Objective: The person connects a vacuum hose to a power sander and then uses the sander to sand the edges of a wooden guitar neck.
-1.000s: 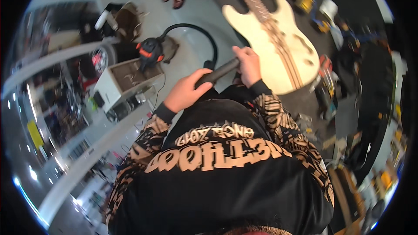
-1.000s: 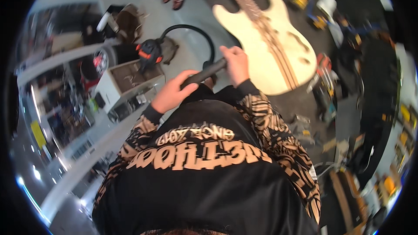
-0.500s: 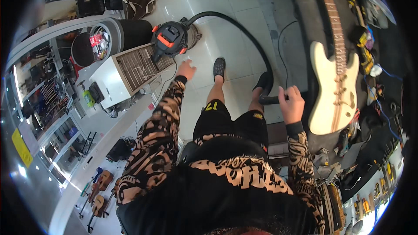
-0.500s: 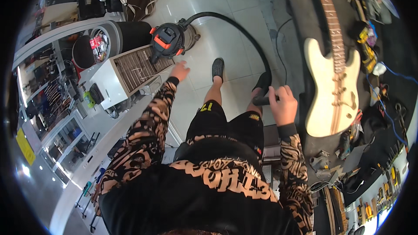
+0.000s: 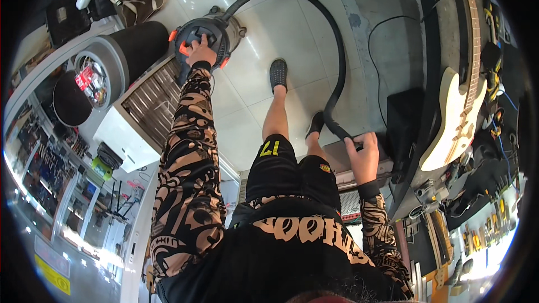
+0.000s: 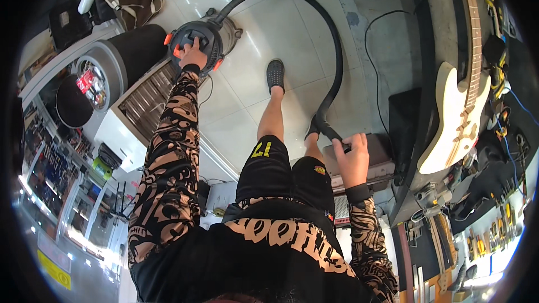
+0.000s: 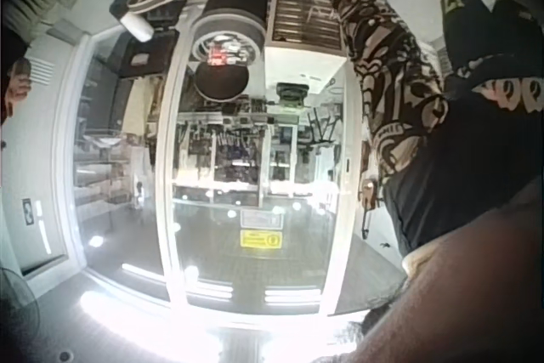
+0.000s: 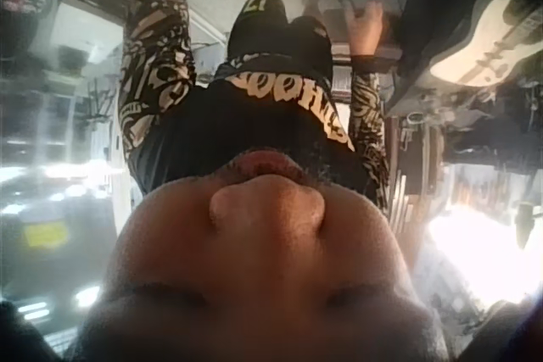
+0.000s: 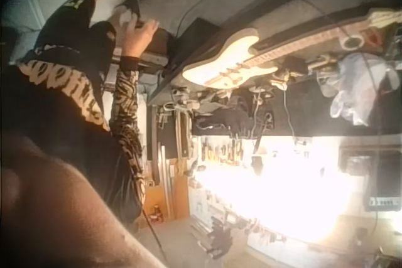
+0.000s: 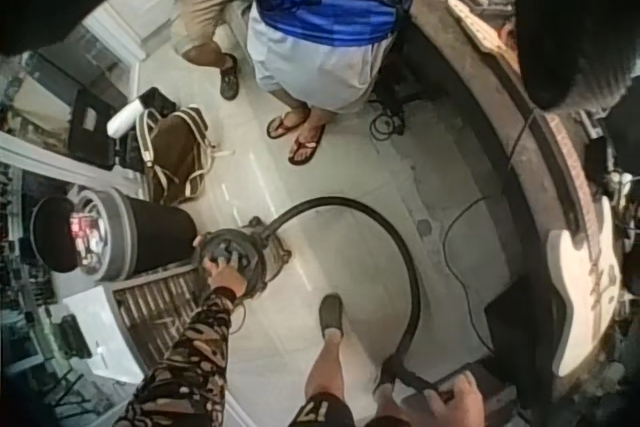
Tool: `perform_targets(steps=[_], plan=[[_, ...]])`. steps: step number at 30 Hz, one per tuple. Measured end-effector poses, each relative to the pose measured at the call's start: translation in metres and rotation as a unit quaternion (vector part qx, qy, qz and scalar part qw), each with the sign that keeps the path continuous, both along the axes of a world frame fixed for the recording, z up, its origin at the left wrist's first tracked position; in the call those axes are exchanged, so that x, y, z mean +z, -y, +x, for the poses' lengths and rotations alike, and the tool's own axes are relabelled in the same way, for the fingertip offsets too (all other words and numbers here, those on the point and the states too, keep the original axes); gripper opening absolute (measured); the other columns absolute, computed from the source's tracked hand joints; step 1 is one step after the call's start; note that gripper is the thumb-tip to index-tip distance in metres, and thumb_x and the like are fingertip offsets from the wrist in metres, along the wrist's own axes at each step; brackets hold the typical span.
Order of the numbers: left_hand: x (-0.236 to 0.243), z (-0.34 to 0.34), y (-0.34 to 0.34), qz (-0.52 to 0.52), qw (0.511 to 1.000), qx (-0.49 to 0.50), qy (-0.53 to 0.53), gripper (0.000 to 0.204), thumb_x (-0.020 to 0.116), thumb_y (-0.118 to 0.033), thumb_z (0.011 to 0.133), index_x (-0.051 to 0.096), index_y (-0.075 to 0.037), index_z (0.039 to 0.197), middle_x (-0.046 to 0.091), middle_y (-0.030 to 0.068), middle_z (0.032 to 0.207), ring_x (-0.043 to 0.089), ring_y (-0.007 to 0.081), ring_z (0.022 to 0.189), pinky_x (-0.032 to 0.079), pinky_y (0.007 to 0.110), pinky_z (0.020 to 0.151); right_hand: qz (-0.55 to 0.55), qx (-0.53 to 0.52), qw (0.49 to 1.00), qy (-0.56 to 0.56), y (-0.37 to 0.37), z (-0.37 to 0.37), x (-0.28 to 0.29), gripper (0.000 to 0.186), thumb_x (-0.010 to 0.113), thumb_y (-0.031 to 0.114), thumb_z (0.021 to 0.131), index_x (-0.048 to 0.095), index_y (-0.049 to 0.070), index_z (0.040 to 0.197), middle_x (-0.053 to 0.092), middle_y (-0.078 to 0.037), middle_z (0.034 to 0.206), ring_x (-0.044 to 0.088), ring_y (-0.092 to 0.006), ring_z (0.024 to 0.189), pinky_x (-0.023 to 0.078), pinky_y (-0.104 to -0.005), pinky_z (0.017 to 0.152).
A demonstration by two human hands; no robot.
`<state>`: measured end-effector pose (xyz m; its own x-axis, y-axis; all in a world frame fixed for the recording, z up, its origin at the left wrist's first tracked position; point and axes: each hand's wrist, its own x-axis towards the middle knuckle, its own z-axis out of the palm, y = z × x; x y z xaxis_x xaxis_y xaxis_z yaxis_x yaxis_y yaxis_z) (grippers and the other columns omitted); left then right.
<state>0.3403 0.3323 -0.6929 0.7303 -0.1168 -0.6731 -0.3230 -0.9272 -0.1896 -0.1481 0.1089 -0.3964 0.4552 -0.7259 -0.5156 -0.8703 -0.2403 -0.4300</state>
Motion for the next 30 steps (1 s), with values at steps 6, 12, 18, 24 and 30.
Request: perform_targets(steps=[6, 12, 18, 24, 30], plan=[[-0.017, 0.01, 0.002, 0.034, 0.989, -0.144, -0.007, 0.063, 0.054, -0.033, 0.107, 0.041, -0.028, 0.168, 0.055, 0.0124, 0.167, 0.053, 0.043, 0.152, 0.044, 0.075, 0.111, 0.012, -0.019, 1.0, 0.013, -0.014, -0.002, 0.0, 0.03, 0.089, 0.016, 0.09, 0.066, 0.001, 0.101, 0.065, -0.018, 0.1, 0.069, -0.0433, 0.09, 0.058, -0.049, 0.078], [-0.038, 0.018, 0.028, 0.048, 0.972, -0.206, -0.098, 0.054, 0.051, -0.024, 0.108, 0.051, -0.005, 0.158, 0.059, 0.0159, 0.165, 0.056, 0.0415, 0.153, 0.05, 0.064, 0.119, 0.038, -0.075, 0.996, -0.002, -0.026, 0.008, -0.004, 0.034, 0.089, 0.017, 0.09, 0.065, 0.002, 0.108, 0.064, -0.018, 0.112, 0.073, -0.0445, 0.092, 0.06, -0.0516, 0.081], [0.003, 0.004, 0.069, 0.111, 0.915, -0.37, -0.12, 0.039, 0.06, -0.025, 0.105, 0.075, -0.015, 0.14, 0.071, 0.0151, 0.145, 0.068, 0.0431, 0.134, 0.058, 0.059, 0.109, 0.068, -0.041, 0.996, 0.036, -0.024, 0.019, -0.003, 0.032, 0.086, 0.018, 0.094, 0.065, 0.002, 0.111, 0.063, -0.017, 0.117, 0.073, -0.043, 0.094, 0.061, -0.0521, 0.083], [0.218, -0.256, 0.137, -0.458, 0.703, -0.246, -0.485, 0.078, 0.084, -0.003, 0.088, 0.054, -0.012, 0.159, 0.061, 0.0189, 0.152, 0.067, 0.0401, 0.134, 0.06, 0.043, 0.102, 0.051, -0.051, 0.989, 0.133, 0.001, 0.038, 0.016, 0.028, 0.086, 0.019, 0.094, 0.069, 0.002, 0.107, 0.064, -0.016, 0.116, 0.073, -0.0405, 0.093, 0.062, -0.0489, 0.083], [0.214, -0.302, 0.14, -0.542, 0.754, -0.09, -0.36, 0.032, 0.082, -0.009, 0.099, 0.068, -0.008, 0.129, 0.071, 0.0106, 0.127, 0.073, 0.0246, 0.103, 0.059, 0.037, 0.084, 0.076, -0.069, 0.97, 0.22, 0.028, -0.007, 0.073, 0.039, 0.08, 0.018, 0.1, 0.066, 0.004, 0.134, 0.064, -0.015, 0.128, 0.07, -0.0372, 0.116, 0.06, -0.0448, 0.098]])
